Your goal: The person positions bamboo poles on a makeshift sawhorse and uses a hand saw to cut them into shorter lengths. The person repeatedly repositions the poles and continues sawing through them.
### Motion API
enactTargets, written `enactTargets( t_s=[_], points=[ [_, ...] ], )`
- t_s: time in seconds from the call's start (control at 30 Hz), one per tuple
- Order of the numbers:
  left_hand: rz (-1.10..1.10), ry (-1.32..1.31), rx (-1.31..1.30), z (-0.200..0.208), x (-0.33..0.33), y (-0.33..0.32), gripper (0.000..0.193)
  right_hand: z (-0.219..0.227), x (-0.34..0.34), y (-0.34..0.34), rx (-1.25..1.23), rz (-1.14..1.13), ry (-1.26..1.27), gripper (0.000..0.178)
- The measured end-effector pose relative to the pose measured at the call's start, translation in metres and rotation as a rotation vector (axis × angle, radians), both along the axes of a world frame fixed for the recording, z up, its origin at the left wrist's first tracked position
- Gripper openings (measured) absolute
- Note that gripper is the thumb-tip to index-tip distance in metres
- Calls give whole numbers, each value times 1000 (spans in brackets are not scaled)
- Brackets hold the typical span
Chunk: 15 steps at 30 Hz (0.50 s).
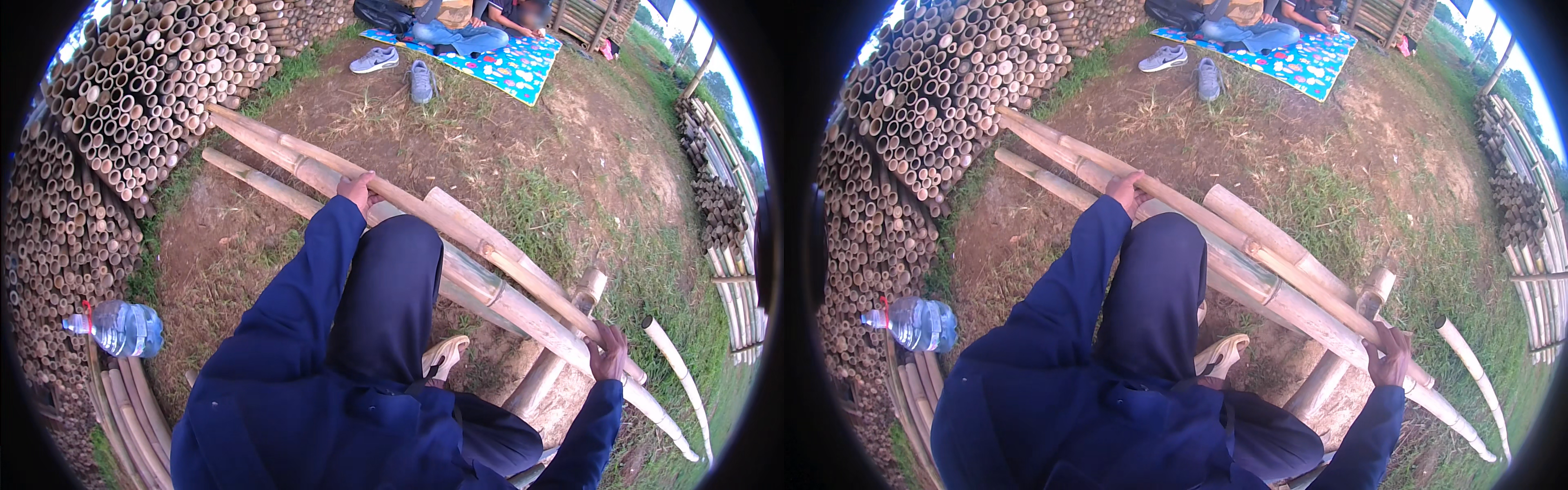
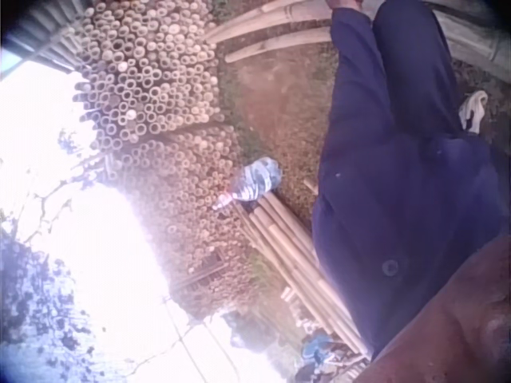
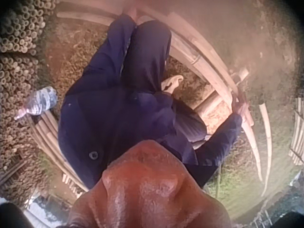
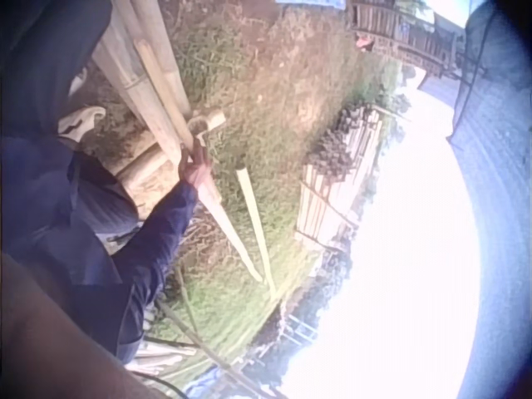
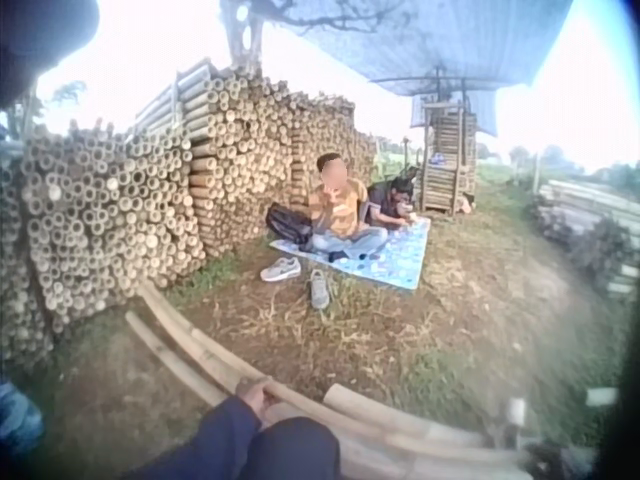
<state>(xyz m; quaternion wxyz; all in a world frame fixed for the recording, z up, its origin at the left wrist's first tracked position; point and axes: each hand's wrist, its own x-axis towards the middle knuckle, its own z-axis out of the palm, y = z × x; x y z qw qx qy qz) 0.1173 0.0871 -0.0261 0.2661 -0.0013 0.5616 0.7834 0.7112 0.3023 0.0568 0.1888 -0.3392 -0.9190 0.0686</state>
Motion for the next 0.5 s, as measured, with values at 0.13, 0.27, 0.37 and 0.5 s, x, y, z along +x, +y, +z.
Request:
enactTargets(
  t_s=[0.13, 0.27, 0.37, 0.5],
  points=[
    [31, -41, -22, -5, -9, 2, 27, 1, -11, -1, -23, -2, -14, 49],
    [-48, -46, 32, -12, -23, -10, 28, -3, -20, -3, -46, 2, 7, 50],
    [-76, -94, 97, -26, -30, -13, 35, -9, -15, 2, -62, 1, 1, 49],
    [-60, -90, 89, -35, -11, 3, 30, -21, -3, 8, -97, -27, -42, 50]
  ],
)
